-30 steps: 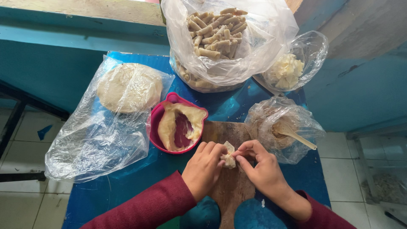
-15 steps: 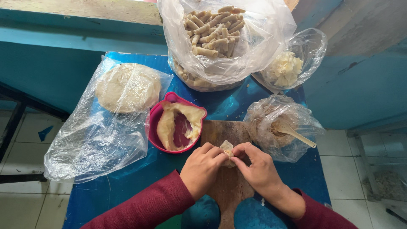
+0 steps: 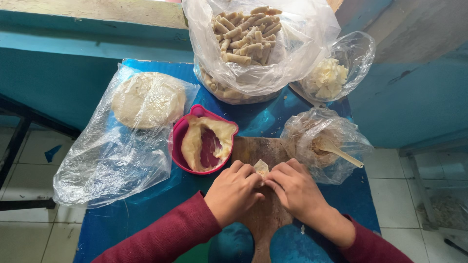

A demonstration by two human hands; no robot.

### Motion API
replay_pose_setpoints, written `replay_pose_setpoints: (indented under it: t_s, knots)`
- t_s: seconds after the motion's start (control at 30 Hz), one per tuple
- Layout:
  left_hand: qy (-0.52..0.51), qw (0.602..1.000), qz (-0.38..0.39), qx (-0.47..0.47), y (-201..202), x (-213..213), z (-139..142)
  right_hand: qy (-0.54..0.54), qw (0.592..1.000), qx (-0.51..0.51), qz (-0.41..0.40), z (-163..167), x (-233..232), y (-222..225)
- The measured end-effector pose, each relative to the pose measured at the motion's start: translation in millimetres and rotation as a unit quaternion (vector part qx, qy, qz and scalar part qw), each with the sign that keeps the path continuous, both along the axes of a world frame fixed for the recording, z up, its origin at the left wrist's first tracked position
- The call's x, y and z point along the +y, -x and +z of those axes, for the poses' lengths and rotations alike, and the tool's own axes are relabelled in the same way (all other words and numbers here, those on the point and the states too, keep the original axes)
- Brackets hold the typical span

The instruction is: The person places slices of cheese and spoonfuls of brown filling from a plastic bag onto square dough wrappers on a wooden board, then folds the wrappers over the filling by hand. Later the person picks up and handles a large round flat dough piece on the board.

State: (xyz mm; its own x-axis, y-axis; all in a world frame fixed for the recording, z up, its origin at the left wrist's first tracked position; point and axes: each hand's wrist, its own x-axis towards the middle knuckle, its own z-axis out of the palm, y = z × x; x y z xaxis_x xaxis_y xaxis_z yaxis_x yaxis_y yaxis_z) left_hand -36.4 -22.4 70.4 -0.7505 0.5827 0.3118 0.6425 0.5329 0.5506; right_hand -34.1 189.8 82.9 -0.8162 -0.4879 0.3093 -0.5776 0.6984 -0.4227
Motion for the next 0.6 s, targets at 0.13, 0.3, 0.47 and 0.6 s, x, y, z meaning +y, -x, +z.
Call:
replay_pose_setpoints:
  t_s: [0.13, 0.3, 0.47, 0.6]
  knots:
    - [0.011, 0.999, 0.036, 0.035, -1.3, 6.8, -5.6, 0.012, 0.997, -0.071, -0.024, 1.7, -2.0, 3.2]
    - [0.001, 0.997, 0.060, 0.042, -1.5, 11.7, -12.0, 0.024, 0.997, -0.075, 0.007, 6.3, 1.1, 3.4]
    - [0.043, 0.995, 0.072, 0.058, 2.1, 17.6, -12.1, -0.019, 0.996, -0.081, -0.037, -5.5, -4.0, 12.0]
    - [0.027, 0.995, 0.093, 0.030, 6.1, 21.6, -12.6, -0.047, 0.984, -0.138, -0.097, -10.9, -5.8, 19.7]
